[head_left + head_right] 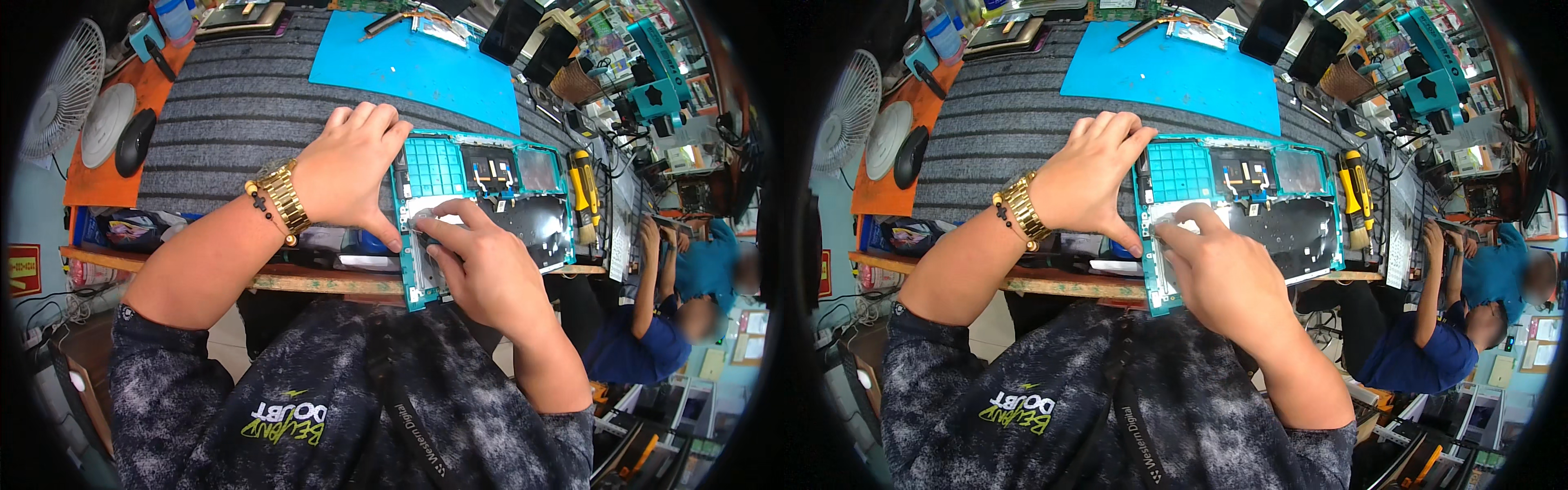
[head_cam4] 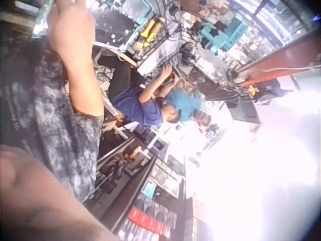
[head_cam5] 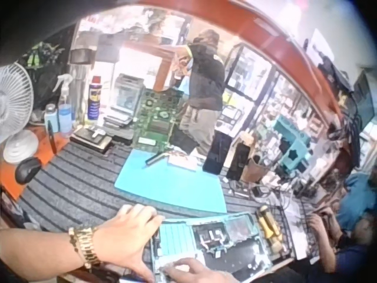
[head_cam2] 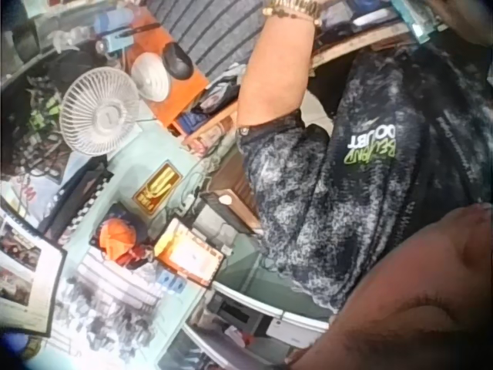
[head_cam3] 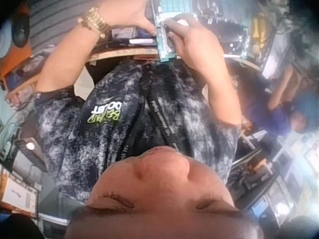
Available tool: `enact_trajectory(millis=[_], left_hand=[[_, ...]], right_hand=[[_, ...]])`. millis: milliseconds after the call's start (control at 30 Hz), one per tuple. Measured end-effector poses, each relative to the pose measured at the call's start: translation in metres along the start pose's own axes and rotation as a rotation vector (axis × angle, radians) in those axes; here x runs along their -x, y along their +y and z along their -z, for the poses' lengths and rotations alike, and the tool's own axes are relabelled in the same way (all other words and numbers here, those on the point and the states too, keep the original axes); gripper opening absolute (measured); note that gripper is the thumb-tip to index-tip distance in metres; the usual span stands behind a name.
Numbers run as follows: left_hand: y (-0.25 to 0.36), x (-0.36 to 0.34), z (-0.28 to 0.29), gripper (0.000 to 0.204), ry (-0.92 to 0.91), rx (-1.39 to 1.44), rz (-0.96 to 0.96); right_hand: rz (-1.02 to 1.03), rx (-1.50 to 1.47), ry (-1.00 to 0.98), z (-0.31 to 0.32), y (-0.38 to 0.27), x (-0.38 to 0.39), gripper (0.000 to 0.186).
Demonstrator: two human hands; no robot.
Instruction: The person works on the internal components of a laptop by pressing on specific parts and using a small tool to work on a strip before lifting the keyboard assembly to check the hardware underneath.
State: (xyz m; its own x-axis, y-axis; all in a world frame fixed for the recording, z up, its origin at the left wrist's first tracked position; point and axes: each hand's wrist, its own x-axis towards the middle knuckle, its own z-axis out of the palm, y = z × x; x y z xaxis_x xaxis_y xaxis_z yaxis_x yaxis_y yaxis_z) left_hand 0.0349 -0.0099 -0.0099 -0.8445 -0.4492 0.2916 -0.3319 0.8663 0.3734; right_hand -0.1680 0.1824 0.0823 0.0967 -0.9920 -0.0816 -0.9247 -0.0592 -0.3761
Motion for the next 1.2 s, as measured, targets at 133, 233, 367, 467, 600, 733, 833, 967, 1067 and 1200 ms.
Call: enact_trajectory(millis=[133,233,367,467,600,733,833,967,1067,1200], left_hand=[[-0.002,0.001,-0.002,0.158,0.010,0.011,-0.014],[-0.002,0.003,-0.002,0.158,0.014,0.005,-0.016],[-0.003,0.004,-0.003,0.157,0.028,-0.004,-0.026],[-0.003,0.003,-0.004,0.157,0.038,-0.006,-0.034],[-0.003,0.005,-0.004,0.157,0.035,-0.010,-0.026],[-0.004,0.004,-0.005,0.157,0.038,-0.016,-0.030],[-0.003,0.003,-0.005,0.157,0.028,-0.010,-0.024],[-0.003,0.004,-0.004,0.157,0.030,-0.009,-0.026],[-0.003,0.004,-0.005,0.157,0.035,-0.014,-0.027],[-0.003,0.004,-0.005,0.158,0.027,-0.012,-0.023]], right_hand=[[-0.020,0.090,-0.001,0.009,-0.006,0.001,0.031],[-0.005,0.068,0.011,0.012,-0.003,0.004,0.031],[-0.014,0.014,0.005,-0.002,0.000,0.017,0.031],[-0.017,-0.013,0.009,-0.009,0.000,0.020,0.032],[-0.020,0.029,0.023,-0.011,-0.005,0.018,0.032],[-0.016,0.040,0.008,-0.011,-0.005,0.019,0.032],[-0.006,0.052,0.043,-0.014,-0.003,0.016,0.034],[-0.003,0.070,0.037,-0.015,-0.004,0.013,0.034],[0.000,0.088,0.028,-0.015,-0.004,0.012,0.036],[0.023,0.127,0.039,-0.017,-0.003,0.013,0.037]])
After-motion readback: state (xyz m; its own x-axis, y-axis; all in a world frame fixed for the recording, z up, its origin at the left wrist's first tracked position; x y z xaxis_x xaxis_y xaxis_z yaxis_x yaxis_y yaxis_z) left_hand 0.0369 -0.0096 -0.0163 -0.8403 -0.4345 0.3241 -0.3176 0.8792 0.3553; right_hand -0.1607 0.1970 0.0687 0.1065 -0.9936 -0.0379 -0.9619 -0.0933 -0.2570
